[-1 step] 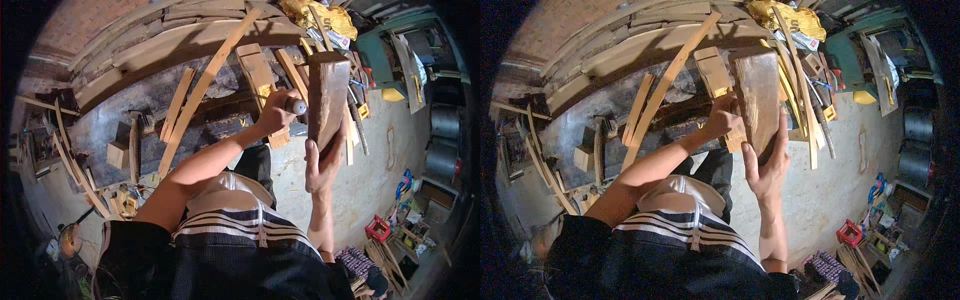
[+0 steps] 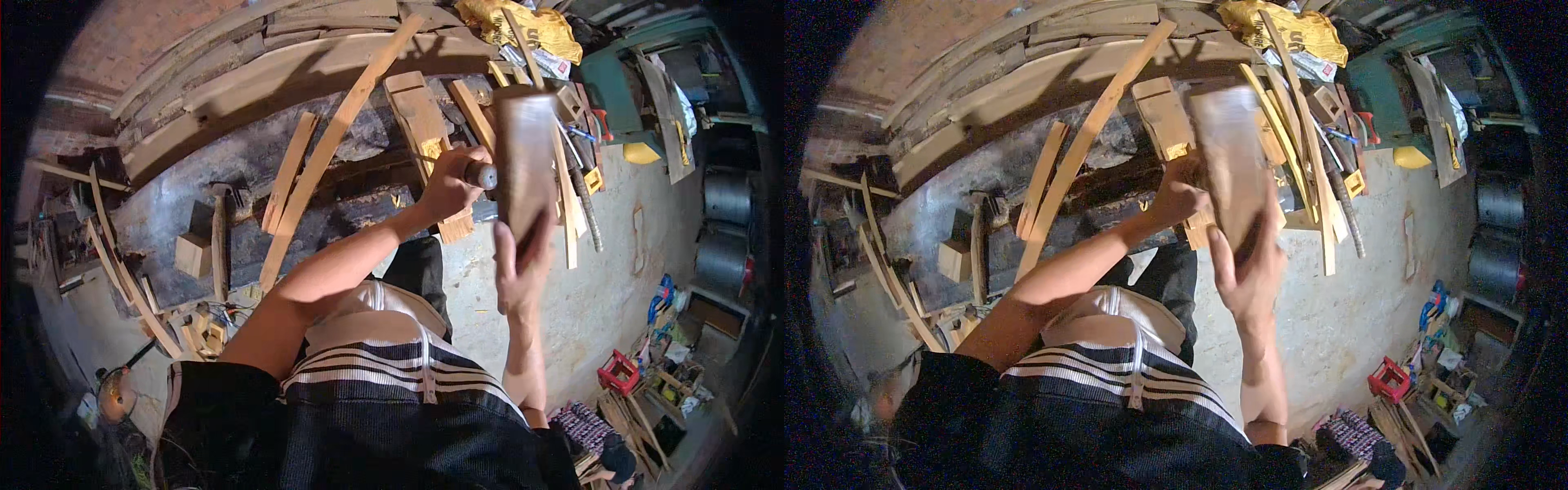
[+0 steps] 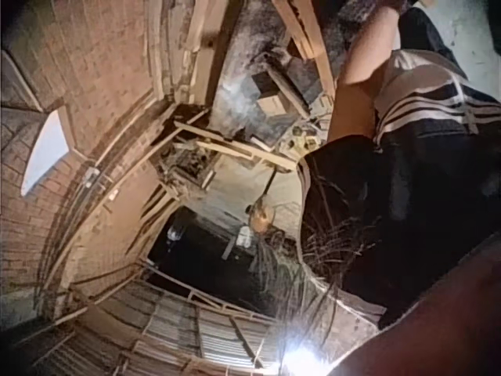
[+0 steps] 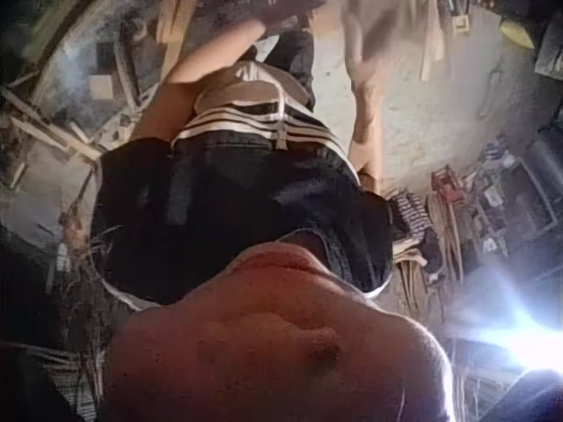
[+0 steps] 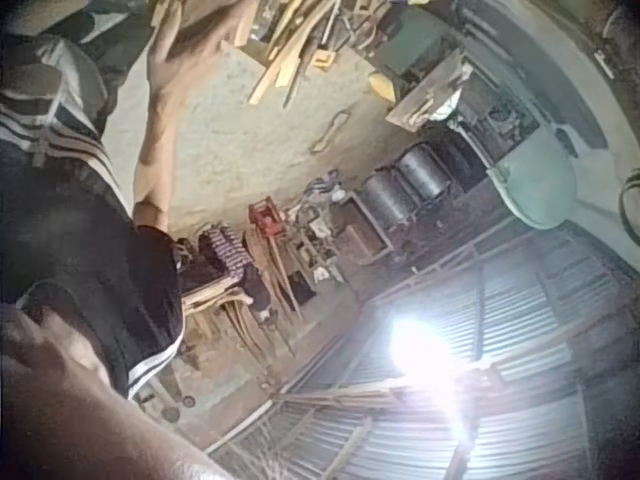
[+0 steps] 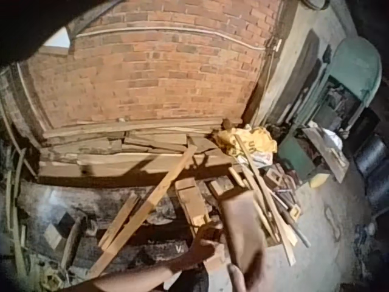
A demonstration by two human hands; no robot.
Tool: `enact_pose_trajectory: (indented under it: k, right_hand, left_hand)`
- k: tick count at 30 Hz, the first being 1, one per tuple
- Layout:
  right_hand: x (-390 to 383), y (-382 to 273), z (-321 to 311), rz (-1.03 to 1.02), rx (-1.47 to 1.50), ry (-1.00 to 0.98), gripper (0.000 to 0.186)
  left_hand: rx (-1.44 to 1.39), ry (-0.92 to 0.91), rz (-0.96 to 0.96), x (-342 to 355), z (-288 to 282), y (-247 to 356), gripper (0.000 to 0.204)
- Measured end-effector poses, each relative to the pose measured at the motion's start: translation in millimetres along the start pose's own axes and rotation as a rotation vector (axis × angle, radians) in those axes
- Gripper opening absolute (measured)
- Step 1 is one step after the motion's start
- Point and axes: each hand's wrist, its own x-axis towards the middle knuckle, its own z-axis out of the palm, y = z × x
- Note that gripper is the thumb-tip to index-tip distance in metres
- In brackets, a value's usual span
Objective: The person carves a mortise into a piece of wood using a chisel and a wooden mallet.
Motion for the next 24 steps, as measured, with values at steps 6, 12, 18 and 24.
enact_pose_trajectory:
  k: [6,12,18,24]
  right_hand:
    - [-7,25,4,0.208,-0.051,-0.089,0.076]
    - [-17,23,2,0.505,0.203,-0.035,0.074]
    - [-31,43,0,0.549,0.176,-0.08,0.066]
    - [-32,45,4,0.54,0.152,-0.066,0.067]
  left_hand:
    - [-0.097,-0.093,-0.196,15,-11,31,0.026]
    - [-0.456,0.171,-0.424,47,-62,20,0.01]
    - [-0.293,0.286,-0.5,60,-85,16,0.025]
    - [-0.156,0.122,-0.385,50,-72,12,0.019]
